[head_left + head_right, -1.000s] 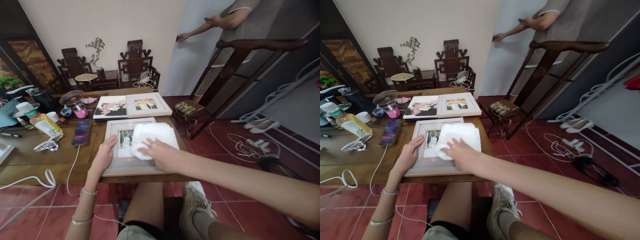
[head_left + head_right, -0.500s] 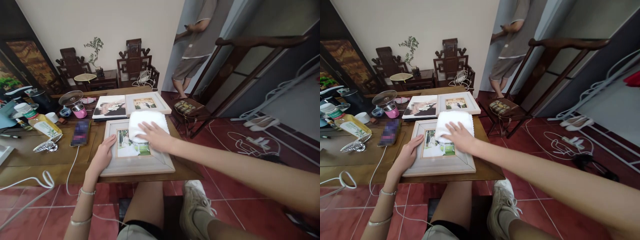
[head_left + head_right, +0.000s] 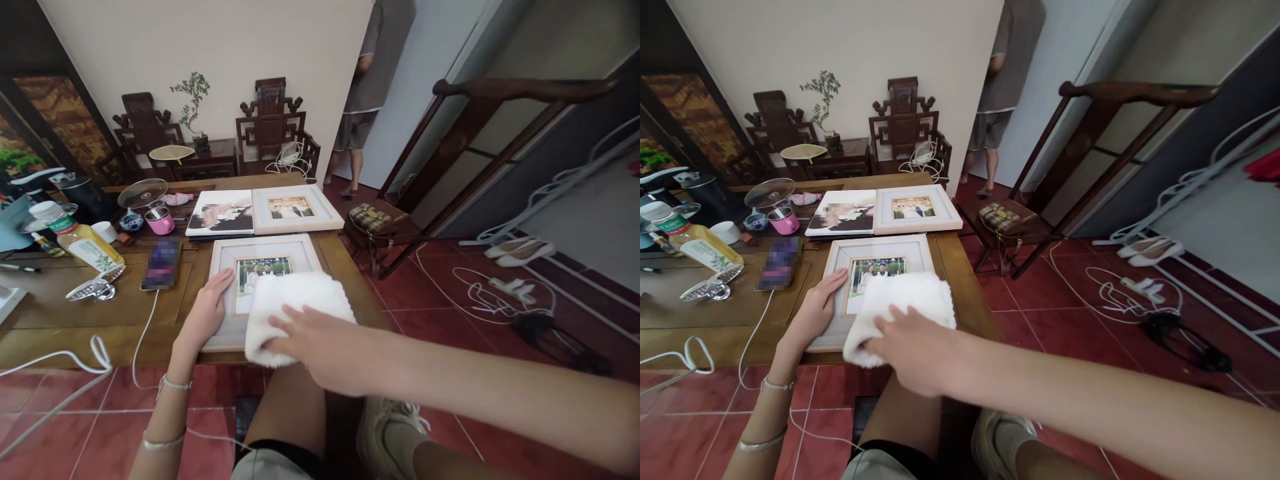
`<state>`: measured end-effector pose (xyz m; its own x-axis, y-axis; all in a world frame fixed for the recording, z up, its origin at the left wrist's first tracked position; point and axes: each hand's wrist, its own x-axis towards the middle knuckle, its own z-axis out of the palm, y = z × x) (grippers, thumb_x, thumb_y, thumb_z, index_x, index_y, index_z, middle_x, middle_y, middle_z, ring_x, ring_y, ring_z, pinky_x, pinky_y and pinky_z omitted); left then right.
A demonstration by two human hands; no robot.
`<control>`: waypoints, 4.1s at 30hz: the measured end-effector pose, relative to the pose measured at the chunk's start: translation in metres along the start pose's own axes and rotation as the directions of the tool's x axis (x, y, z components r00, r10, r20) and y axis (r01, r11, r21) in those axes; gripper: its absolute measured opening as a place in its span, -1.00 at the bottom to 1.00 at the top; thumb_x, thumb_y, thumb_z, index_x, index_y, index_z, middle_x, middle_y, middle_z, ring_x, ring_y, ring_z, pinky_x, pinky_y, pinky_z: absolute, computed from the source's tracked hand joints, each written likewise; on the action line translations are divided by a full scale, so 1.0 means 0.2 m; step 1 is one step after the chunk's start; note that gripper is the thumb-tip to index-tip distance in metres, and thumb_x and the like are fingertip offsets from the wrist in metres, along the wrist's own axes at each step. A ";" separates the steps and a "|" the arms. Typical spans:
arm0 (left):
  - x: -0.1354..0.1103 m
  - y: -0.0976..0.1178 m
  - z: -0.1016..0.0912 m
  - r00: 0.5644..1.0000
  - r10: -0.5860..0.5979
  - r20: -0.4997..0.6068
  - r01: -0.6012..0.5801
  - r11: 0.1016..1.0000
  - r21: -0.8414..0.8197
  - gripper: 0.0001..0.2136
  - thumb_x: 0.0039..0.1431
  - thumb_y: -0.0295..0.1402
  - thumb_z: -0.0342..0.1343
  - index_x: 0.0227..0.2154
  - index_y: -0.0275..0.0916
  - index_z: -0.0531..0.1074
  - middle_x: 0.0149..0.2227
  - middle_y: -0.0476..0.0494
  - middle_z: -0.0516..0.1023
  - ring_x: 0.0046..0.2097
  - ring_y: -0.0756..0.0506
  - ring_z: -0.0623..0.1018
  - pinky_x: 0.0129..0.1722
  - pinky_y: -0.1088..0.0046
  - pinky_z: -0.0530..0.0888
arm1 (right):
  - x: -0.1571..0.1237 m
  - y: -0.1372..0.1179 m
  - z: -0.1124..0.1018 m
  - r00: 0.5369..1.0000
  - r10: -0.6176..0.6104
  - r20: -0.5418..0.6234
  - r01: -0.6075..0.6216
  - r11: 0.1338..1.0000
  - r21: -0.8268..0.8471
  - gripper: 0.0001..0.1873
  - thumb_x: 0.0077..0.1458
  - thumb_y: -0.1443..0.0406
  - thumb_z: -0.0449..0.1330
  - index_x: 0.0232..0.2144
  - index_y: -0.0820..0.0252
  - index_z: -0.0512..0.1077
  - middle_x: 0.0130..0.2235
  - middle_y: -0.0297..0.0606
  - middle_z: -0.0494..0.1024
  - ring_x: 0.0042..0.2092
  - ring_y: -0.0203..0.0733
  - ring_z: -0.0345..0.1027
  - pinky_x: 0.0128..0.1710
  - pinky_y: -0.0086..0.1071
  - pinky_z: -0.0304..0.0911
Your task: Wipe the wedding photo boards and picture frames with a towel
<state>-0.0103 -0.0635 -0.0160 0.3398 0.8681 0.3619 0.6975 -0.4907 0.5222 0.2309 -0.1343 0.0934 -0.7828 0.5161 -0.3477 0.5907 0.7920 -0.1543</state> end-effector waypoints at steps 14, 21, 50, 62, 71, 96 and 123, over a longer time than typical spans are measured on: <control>0.00 -0.01 0.00 0.999 0.020 0.028 -0.021 0.999 0.028 -0.50 0.14 -0.58 -0.20 0.12 -0.36 0.39 0.20 -0.26 0.37 0.26 -0.14 0.31 0.29 0.16 0.21 | 0.28 0.56 0.04 0.951 0.131 -0.279 -0.189 0.963 -0.193 -0.21 -0.04 0.62 0.01 0.26 0.16 0.17 0.36 -0.09 0.00 0.36 0.16 -0.25 0.23 0.18 -0.13; 0.00 -0.01 0.00 1.000 0.017 0.009 -0.017 1.000 0.002 -0.52 0.16 -0.56 -0.18 0.11 -0.30 0.39 0.20 -0.23 0.38 0.26 -0.14 0.32 0.29 0.14 0.22 | 0.27 0.36 0.03 0.967 0.163 -0.198 -0.197 0.966 -0.167 -0.26 -0.01 0.59 0.02 0.24 0.17 0.20 0.33 0.02 0.08 0.34 0.28 -0.18 0.13 0.26 0.02; 0.00 -0.02 0.00 0.999 0.025 0.020 -0.025 1.000 0.007 -0.49 0.12 -0.60 -0.18 0.12 -0.32 0.38 0.20 -0.25 0.38 0.26 -0.14 0.31 0.30 0.15 0.20 | 0.31 0.29 0.00 0.957 0.225 -0.181 -0.237 0.970 -0.047 -0.24 -0.06 0.60 0.04 0.22 0.18 0.21 0.34 -0.02 0.08 0.34 0.27 -0.19 0.16 0.32 -0.05; 0.00 -0.01 -0.01 1.000 -0.006 0.031 0.005 1.000 0.015 -0.51 0.16 -0.58 -0.21 0.11 -0.39 0.38 0.20 -0.31 0.36 0.26 -0.16 0.31 0.29 0.14 0.20 | 0.15 -0.03 -0.06 0.993 0.104 -0.054 -0.096 0.987 0.132 -0.36 -0.01 0.52 0.03 0.14 0.07 0.31 0.14 -0.12 0.41 0.18 0.10 0.22 0.02 -0.04 0.25; 0.00 0.03 -0.02 0.999 -0.023 0.032 0.023 1.000 -0.018 -0.56 0.35 -0.33 -0.22 0.19 -0.39 0.27 0.27 -0.31 0.26 0.29 -0.14 0.25 0.31 0.18 0.17 | 0.40 0.51 -0.01 0.930 0.249 -0.271 -0.307 0.930 -0.201 -0.17 -0.06 0.65 0.01 0.27 0.17 0.14 0.39 -0.12 -0.10 0.37 0.24 -0.37 0.23 0.26 -0.17; -0.02 0.10 -0.04 0.992 -0.110 0.059 0.114 0.991 -0.072 -0.51 0.38 -0.15 -0.25 0.26 -0.24 0.17 0.30 -0.22 0.22 0.32 -0.15 0.19 0.31 0.17 0.09 | 0.40 0.26 -0.12 0.943 0.311 -0.116 -0.310 0.950 0.029 -0.19 -0.02 0.61 -0.01 0.27 0.05 0.15 0.38 -0.20 -0.03 0.37 0.23 -0.37 0.17 0.39 -0.19; -0.02 0.05 -0.01 1.000 -0.009 0.013 0.009 0.999 -0.032 -0.61 0.33 -0.34 -0.15 0.14 -0.33 0.35 0.19 -0.30 0.39 0.28 -0.18 0.29 0.28 0.13 0.21 | -0.04 0.18 -0.19 0.928 0.317 0.196 -0.339 0.936 0.093 -0.40 -0.02 0.62 0.00 0.00 0.11 0.51 -0.09 -0.06 0.55 -0.13 -0.01 0.47 -0.21 -0.30 0.29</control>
<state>-0.0055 -0.0720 -0.0094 0.3418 0.8733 0.3472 0.6802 -0.4848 0.5498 0.2514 -0.0970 0.1262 -0.5010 0.6657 -0.5530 0.8365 0.5363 -0.1123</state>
